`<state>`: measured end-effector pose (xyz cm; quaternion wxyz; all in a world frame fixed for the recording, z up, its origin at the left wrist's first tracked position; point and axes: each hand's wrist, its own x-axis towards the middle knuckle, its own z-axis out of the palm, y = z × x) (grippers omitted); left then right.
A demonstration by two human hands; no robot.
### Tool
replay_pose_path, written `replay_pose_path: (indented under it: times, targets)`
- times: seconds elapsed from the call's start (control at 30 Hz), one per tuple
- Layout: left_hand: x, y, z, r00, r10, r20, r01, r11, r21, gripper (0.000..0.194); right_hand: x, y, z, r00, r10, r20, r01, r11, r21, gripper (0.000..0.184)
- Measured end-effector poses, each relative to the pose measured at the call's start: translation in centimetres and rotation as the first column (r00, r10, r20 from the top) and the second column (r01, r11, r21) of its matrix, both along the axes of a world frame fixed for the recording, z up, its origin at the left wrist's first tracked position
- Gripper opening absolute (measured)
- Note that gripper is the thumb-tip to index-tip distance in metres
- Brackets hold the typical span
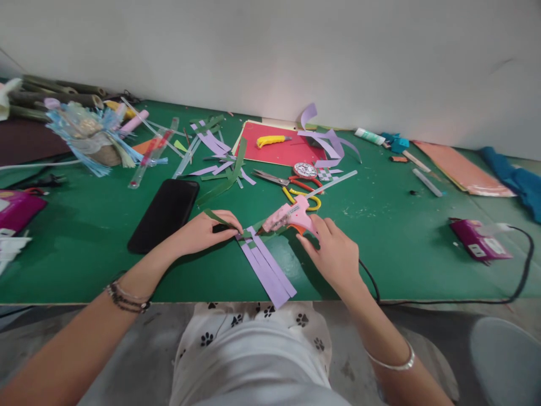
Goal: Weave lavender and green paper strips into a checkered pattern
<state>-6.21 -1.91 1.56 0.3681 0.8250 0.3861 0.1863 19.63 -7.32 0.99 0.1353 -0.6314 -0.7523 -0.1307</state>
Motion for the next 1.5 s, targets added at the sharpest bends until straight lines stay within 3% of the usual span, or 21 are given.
replay_pose_path:
  times: [0.23, 0.57, 0.87, 1.07, 1.27, 1.4, 1.5]
  targets:
    - [-0.1, 0.2, -0.5, 1.000, 0.010, 0.003, -0.010, 0.999, 0.033, 0.026, 0.1, 0.0, 0.0, 0.999, -0.029, 0.036, 0.028, 0.999, 0.037, 0.042]
    - [0.1, 0.4, -0.5, 0.996, 0.082, -0.016, -0.080, 0.993, 0.090, 0.030, 2.5, -0.2, 0.0, 0.967, -0.189, -0.168, 0.208, 0.973, 0.099, 0.048]
    - [1.1, 0.5, 0.2, 0.992, 0.130, -0.005, -0.127, 0.978, 0.165, 0.033, 6.8, -0.9, 0.0, 0.851, -0.445, -0.279, 0.476, 0.878, 0.052, 0.050]
    - [2.0, 1.2, 0.1, 0.997, 0.082, 0.017, -0.083, 0.964, 0.251, 0.029, 8.4, -0.9, 0.7, 0.740, -0.607, -0.289, 0.601, 0.790, -0.120, 0.043]
    - [3.0, 1.9, 0.2, 0.998, 0.037, 0.043, -0.047, 0.965, 0.256, 0.025, 9.4, -0.8, 0.7, 0.656, -0.732, -0.185, 0.692, 0.681, -0.239, 0.046]
    - [3.6, 2.3, 0.2, 0.999, 0.024, 0.046, -0.035, 0.971, 0.236, 0.024, 10.8, -1.0, 0.7, 0.748, -0.664, -0.011, 0.646, 0.732, -0.217, 0.046]
    - [3.8, 2.4, -0.2, 0.997, 0.023, 0.069, -0.039, 0.972, 0.232, 0.024, 10.9, -1.0, 1.8, 0.805, -0.588, 0.080, 0.593, 0.792, -0.144, 0.044]
